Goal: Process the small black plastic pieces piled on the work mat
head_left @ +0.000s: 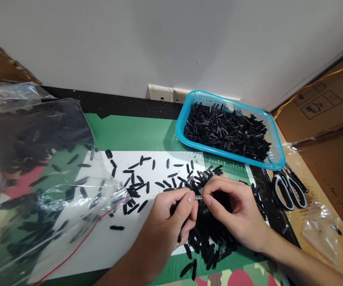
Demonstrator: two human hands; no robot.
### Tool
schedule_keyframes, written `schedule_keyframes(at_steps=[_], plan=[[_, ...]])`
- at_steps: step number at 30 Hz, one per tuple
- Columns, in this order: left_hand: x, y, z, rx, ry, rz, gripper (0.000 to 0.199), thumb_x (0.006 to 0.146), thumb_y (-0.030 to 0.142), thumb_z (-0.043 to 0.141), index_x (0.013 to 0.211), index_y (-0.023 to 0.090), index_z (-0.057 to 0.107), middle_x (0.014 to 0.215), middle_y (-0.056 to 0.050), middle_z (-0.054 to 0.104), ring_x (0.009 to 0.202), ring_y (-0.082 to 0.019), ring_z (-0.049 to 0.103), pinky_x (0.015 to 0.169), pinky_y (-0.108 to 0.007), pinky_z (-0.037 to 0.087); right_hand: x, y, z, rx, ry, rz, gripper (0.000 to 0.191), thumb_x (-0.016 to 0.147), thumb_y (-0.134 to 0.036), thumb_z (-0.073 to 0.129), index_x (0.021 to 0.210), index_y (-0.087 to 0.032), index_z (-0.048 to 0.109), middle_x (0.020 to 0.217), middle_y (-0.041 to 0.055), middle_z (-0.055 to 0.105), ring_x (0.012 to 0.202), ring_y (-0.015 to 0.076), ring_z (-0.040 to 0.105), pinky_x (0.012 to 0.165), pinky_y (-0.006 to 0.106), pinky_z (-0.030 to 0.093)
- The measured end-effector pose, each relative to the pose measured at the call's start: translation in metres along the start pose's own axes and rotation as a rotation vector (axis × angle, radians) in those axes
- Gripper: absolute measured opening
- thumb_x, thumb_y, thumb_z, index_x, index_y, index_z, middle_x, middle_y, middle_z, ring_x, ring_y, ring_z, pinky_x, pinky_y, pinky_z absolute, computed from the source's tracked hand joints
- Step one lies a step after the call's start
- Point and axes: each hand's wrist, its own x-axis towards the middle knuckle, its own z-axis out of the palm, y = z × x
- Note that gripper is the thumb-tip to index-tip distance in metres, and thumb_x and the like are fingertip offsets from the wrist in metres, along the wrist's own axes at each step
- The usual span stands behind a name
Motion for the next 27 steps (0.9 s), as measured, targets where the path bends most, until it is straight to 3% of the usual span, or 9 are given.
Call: schedule_keyframes(at_steps=[6,9,12,16,21,27], plan=[[0.002,0.000,0.000,-0.013,-0.010,0.003,0.047,0.103,0.055,0.061,0.071,0.021,0.053,0.051,0.010,0.036,0.037,-0.004,0.027,0.036,-0.015,0.018,0.000,0.001,0.001,-0.060,-0.009,-0.042,0.015,0.103,-0.021,0.067,0.088,-0.021,0.069,0.080,-0.0029,0.070,0.075,0.0154,0.061,0.079,0.036,0.043],[0.003,0.000,-0.001,-0.030,-0.014,-0.001,0.048,0.104,0.055,0.060,0.071,0.021,0.051,0.051,0.010,0.036,0.037,-0.004,0.029,0.035,-0.015,0.017,-0.002,0.001,0.001,-0.112,0.011,-0.156,0.004,0.101,-0.017,0.071,0.102,-0.021,0.071,0.090,0.0004,0.075,0.082,0.0177,0.067,0.082,0.038,0.048],[0.002,0.001,-0.001,-0.049,-0.026,0.000,0.048,0.104,0.055,0.060,0.071,0.022,0.050,0.051,0.010,0.036,0.036,-0.004,0.029,0.035,-0.014,0.016,-0.003,0.003,0.002,-0.118,0.042,-0.300,0.018,0.098,-0.011,0.074,0.115,-0.018,0.072,0.099,0.0047,0.079,0.088,0.0195,0.074,0.084,0.038,0.055],[-0.001,0.002,0.000,-0.042,-0.030,0.006,0.047,0.104,0.051,0.060,0.069,0.022,0.049,0.051,0.010,0.036,0.037,-0.004,0.029,0.035,-0.014,0.016,-0.002,0.006,0.003,-0.162,0.074,-0.475,0.020,0.098,-0.001,0.072,0.113,-0.014,0.074,0.097,0.0094,0.083,0.086,0.0212,0.079,0.082,0.040,0.062],[-0.002,0.002,0.001,-0.042,-0.044,0.013,0.047,0.106,0.049,0.059,0.069,0.021,0.048,0.053,0.009,0.037,0.038,-0.004,0.028,0.035,-0.015,0.015,-0.002,0.011,0.000,-0.240,0.099,-0.679,0.030,0.098,0.003,0.068,0.126,-0.008,0.074,0.099,0.0155,0.085,0.093,0.0249,0.084,0.080,0.041,0.069],[-0.003,0.002,0.002,-0.053,-0.039,0.019,0.049,0.105,0.049,0.061,0.068,0.022,0.045,0.053,0.009,0.036,0.039,-0.004,0.027,0.036,-0.016,0.016,-0.004,0.012,-0.003,-0.256,0.089,-0.731,0.039,0.096,0.003,0.071,0.134,-0.007,0.073,0.107,0.0161,0.087,0.101,0.0271,0.087,0.090,0.040,0.074]])
